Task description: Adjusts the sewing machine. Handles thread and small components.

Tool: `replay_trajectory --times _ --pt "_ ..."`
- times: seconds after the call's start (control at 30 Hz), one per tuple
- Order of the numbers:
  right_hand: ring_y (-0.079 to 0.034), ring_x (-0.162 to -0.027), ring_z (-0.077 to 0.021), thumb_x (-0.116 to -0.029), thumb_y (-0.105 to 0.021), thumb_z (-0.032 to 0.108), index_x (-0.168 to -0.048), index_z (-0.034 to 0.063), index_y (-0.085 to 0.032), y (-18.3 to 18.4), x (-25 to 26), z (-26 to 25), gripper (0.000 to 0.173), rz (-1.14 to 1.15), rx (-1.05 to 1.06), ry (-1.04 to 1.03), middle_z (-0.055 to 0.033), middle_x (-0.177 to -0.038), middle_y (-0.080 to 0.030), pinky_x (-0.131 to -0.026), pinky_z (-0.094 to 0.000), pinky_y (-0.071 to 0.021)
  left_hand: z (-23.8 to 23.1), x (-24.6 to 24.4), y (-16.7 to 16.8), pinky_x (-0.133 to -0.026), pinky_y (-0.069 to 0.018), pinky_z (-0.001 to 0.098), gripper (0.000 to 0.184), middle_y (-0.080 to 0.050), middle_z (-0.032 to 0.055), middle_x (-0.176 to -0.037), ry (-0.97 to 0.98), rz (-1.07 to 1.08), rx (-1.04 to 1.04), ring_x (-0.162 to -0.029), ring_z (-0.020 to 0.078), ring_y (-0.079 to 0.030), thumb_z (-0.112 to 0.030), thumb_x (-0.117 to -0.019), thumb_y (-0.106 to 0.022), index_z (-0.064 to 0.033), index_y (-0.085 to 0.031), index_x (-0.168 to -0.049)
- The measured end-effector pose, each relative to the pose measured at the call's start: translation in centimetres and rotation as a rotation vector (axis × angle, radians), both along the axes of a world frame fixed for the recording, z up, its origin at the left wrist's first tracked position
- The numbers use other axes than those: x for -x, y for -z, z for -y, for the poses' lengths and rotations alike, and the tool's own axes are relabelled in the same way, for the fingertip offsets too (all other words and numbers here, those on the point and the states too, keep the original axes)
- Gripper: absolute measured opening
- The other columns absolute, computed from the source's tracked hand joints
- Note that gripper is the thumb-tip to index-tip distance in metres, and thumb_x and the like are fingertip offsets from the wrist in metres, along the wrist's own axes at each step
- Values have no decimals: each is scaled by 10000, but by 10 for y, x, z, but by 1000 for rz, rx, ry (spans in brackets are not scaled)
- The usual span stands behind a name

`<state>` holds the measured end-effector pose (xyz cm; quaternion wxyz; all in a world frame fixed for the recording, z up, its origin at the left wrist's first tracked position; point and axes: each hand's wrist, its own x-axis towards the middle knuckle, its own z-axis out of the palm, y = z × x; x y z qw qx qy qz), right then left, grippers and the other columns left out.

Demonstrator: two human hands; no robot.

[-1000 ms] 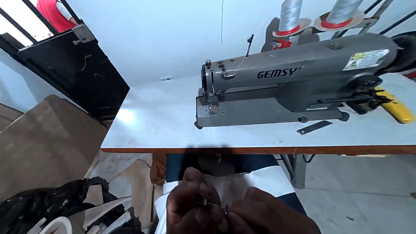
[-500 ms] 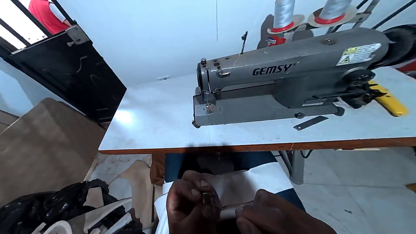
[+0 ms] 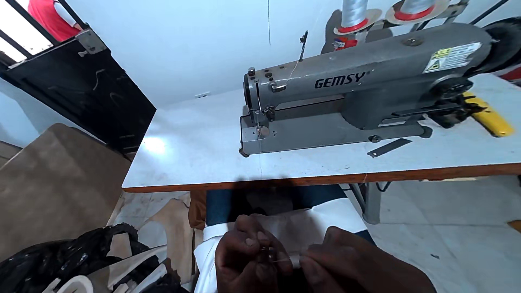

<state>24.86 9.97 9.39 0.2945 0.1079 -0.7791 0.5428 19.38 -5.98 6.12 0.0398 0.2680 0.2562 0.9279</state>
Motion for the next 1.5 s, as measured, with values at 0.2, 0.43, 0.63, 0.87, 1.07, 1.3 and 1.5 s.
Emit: replay_trajectory --times 0.2,0.43,0.63,0.87,1.07,1.3,1.5 --pt "-606 -737 -49 -943 -745 189 -979 126 -756 -9 17 -18 73 -75 -103 45 1 -812 -665 -631 -200 -507 6 4 -1 -739 -622 331 299 -670 105 -1065 78 -31 251 -887 191 -704 -62 -916 -747 -114 -615 -1179" --pt "-609 -725 -53 -939 -764 234 -996 160 -761 -6 25 -25 93 -67 -131 -49 9 -811 -664 -626 -219 -516 13 10 3 -897 -569 325 182 -672 71 -1091 74 -118 345 -1031 167 -658 -84 -938 -728 -97 -694 -1117" --pt "-609 -725 -68 -952 -739 243 -937 138 -763 -6 33 -26 108 -72 -194 -137 8 -785 -666 -634 -242 -508 20 8 2 -834 -587 310 165 -694 109 -1107 78 -94 428 -979 162 -670 -105 -948 -729 -50 -768 -1099" --pt "-637 -737 -61 -953 -743 211 -924 121 -767 -2 34 -22 97 20 -136 -165 12 -809 -700 -651 -251 -542 30 13 -1 -811 -616 347 155 -691 134 -1085 179 -138 434 -931 194 -690 -55 -945 -720 -20 -759 -1090" --pt "-601 -675 -45 -951 -744 214 -894 119 -764 6 38 -18 112 93 -98 -179 26 -770 -671 -579 -222 -508 39 21 6 -829 -619 383 149 -686 146 -1077 207 -160 417 -952 230 -693 -70 -951 -716 -31 -757 -1089" --pt "-574 -650 -36 -946 -751 232 -939 135 -765 14 49 -11 99 151 -63 -172 29 -777 -653 -552 -210 -490 48 28 15 -828 -631 412 128 -686 129 -1077 214 -139 384 -934 243 -706 -130 -971 -706 -59 -747 -1068" --pt "-629 -725 -18 -955 -742 278 -996 218 -767 21 82 -15 77 108 -168 -24 95 -868 -686 -593 -188 -532 72 39 29 -869 -630 443 180 -656 134 -1177 137 -111 444 -995 259 -698 -88 -932 -740 -86 -752 -1111"
